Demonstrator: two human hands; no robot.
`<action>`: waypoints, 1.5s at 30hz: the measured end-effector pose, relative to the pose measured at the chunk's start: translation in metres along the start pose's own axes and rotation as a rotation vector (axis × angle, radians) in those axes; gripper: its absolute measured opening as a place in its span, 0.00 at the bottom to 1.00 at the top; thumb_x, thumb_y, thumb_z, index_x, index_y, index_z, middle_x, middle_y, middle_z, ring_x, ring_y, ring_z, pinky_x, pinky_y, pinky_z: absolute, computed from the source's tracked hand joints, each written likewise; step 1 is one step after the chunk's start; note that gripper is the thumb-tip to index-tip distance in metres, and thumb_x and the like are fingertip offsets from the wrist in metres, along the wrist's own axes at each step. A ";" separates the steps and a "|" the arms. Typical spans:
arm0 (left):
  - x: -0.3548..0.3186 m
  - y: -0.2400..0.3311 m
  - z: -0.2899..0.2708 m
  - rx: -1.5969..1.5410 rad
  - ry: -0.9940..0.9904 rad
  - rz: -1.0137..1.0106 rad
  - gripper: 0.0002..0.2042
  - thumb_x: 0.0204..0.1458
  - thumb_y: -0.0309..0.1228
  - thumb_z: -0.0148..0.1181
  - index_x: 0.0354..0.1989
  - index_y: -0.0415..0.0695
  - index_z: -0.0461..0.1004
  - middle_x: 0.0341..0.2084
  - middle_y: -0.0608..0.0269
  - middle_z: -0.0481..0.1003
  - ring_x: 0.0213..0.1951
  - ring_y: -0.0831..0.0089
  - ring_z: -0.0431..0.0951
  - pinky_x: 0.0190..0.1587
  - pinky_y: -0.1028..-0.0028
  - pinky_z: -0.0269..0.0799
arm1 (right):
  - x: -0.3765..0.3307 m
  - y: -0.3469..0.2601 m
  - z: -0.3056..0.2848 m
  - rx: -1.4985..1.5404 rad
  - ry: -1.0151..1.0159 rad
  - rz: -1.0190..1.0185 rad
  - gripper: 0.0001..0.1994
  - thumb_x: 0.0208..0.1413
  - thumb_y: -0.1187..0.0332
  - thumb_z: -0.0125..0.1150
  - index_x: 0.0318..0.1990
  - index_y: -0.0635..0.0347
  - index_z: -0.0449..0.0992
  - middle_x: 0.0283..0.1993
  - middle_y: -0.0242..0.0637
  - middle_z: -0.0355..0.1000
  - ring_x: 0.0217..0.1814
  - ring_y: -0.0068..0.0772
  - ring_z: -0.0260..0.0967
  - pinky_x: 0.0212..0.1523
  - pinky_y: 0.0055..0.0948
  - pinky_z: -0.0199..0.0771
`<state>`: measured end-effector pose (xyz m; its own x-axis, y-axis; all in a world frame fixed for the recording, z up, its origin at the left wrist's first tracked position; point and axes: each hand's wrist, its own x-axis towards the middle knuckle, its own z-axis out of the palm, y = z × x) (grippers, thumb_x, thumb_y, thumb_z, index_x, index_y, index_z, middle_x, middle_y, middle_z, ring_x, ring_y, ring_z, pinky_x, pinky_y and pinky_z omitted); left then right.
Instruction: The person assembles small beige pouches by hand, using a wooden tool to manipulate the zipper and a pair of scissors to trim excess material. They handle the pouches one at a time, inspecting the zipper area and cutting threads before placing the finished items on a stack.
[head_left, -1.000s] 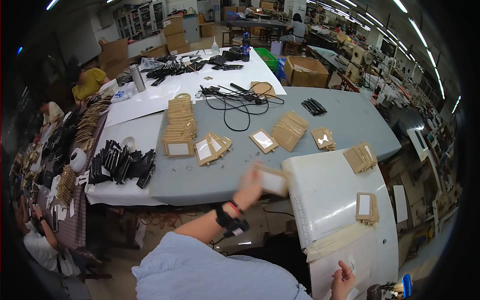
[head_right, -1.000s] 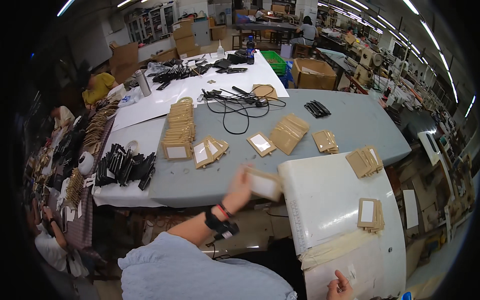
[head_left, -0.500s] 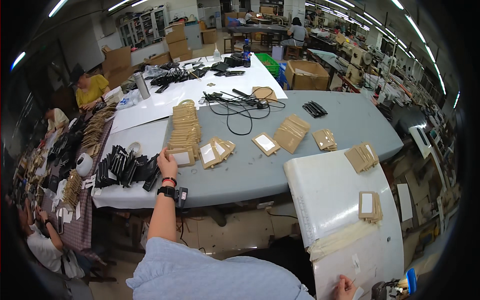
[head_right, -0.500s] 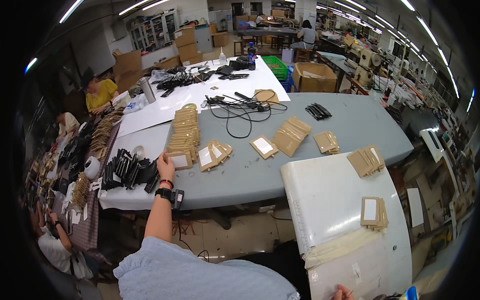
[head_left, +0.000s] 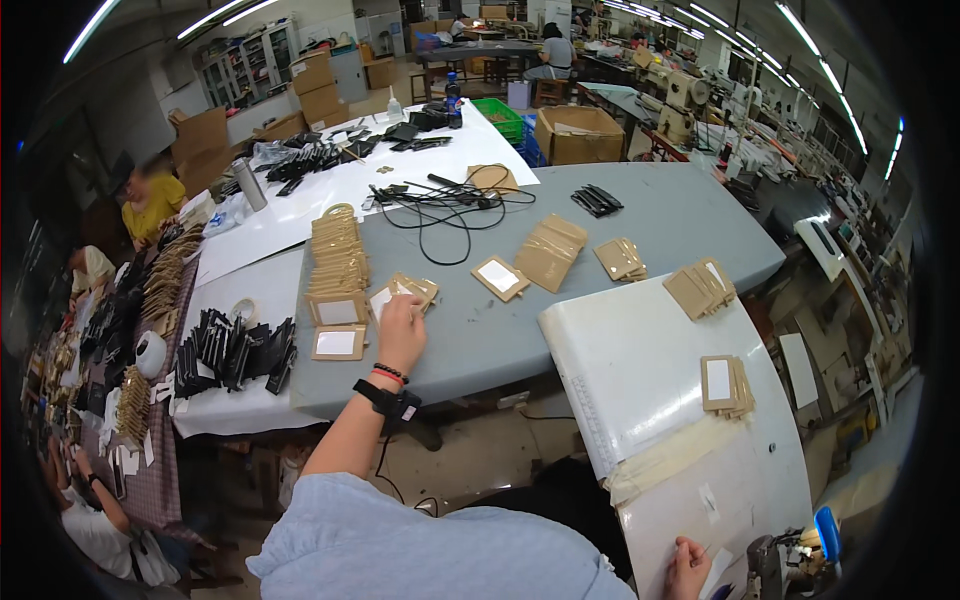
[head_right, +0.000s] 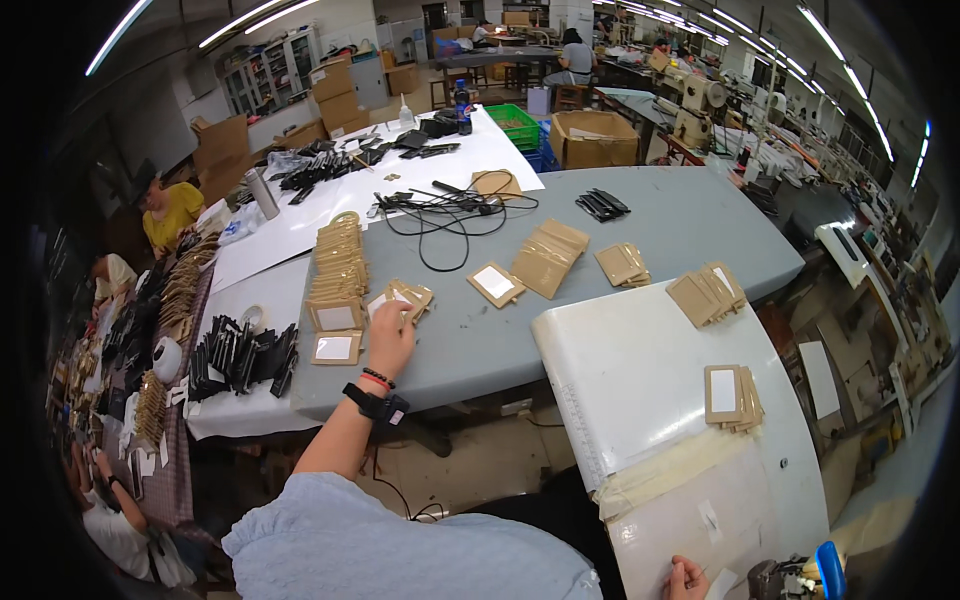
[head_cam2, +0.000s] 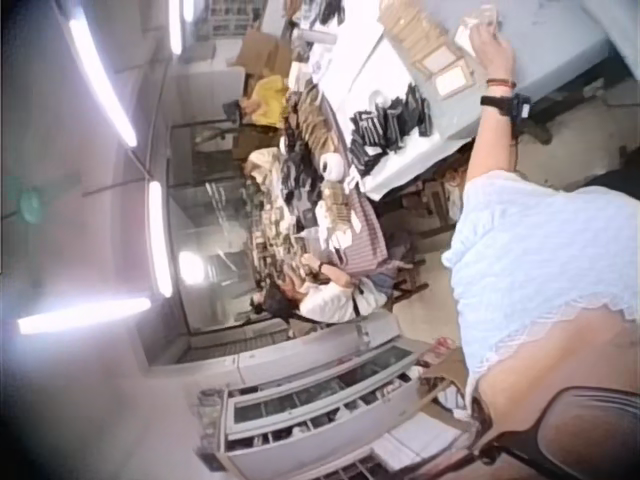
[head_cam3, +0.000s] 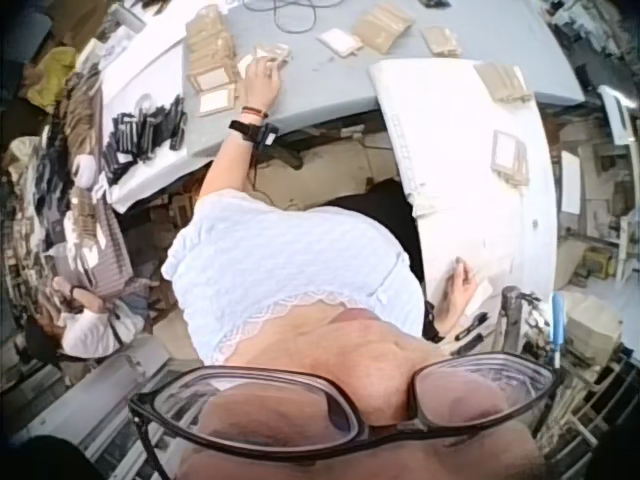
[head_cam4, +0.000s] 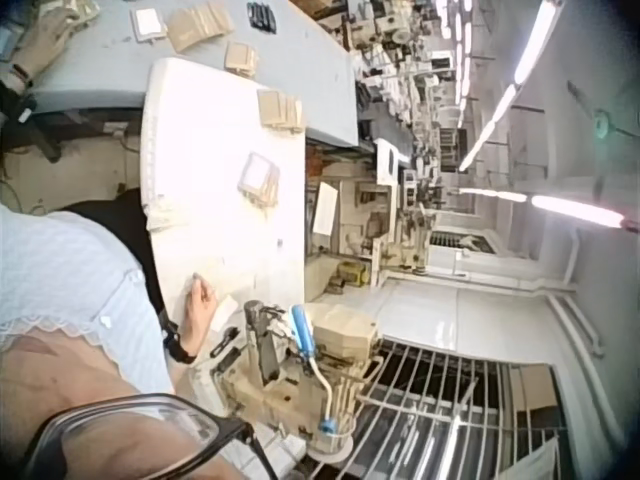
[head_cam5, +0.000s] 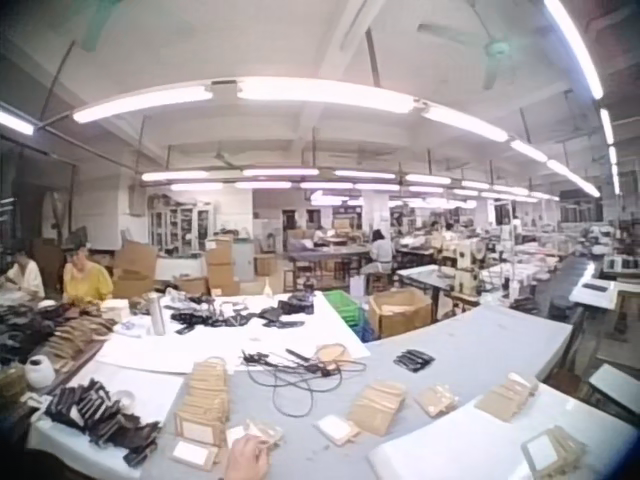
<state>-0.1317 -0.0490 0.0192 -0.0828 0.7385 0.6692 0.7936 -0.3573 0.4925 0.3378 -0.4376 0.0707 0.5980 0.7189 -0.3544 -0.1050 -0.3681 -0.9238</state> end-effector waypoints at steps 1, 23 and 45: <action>0.001 0.013 0.014 -0.061 -0.070 0.007 0.12 0.45 0.21 0.57 0.40 0.38 0.71 0.40 0.48 0.73 0.47 0.50 0.72 0.53 0.58 0.66 | 0.003 0.004 0.001 0.016 0.023 0.011 0.10 0.61 0.66 0.58 0.45 0.61 0.76 0.21 0.17 0.58 0.19 0.09 0.48 0.19 0.14 0.43; 0.109 0.087 0.223 0.195 -0.331 -0.346 0.55 0.31 0.50 0.76 0.65 0.32 0.51 0.53 0.43 0.67 0.56 0.52 0.67 0.58 0.58 0.64 | 0.020 0.029 -0.005 0.057 0.092 -0.085 0.09 0.56 0.72 0.61 0.40 0.69 0.76 0.23 0.27 0.70 0.21 0.13 0.62 0.23 0.13 0.58; -0.055 0.347 0.059 -1.230 -1.515 -0.271 0.17 0.55 0.27 0.62 0.51 0.33 0.69 0.39 0.61 0.78 0.37 0.83 0.77 0.41 0.82 0.73 | -0.007 -0.053 0.000 0.225 -0.101 -0.212 0.15 0.62 0.66 0.55 0.51 0.67 0.74 0.36 0.33 0.76 0.19 0.08 0.57 0.19 0.11 0.53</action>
<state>0.1837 -0.1794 0.1205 0.9147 0.3934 -0.0929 0.0196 0.1866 0.9822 0.3390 -0.4234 0.1226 0.5447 0.8246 -0.1527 -0.1664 -0.0722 -0.9834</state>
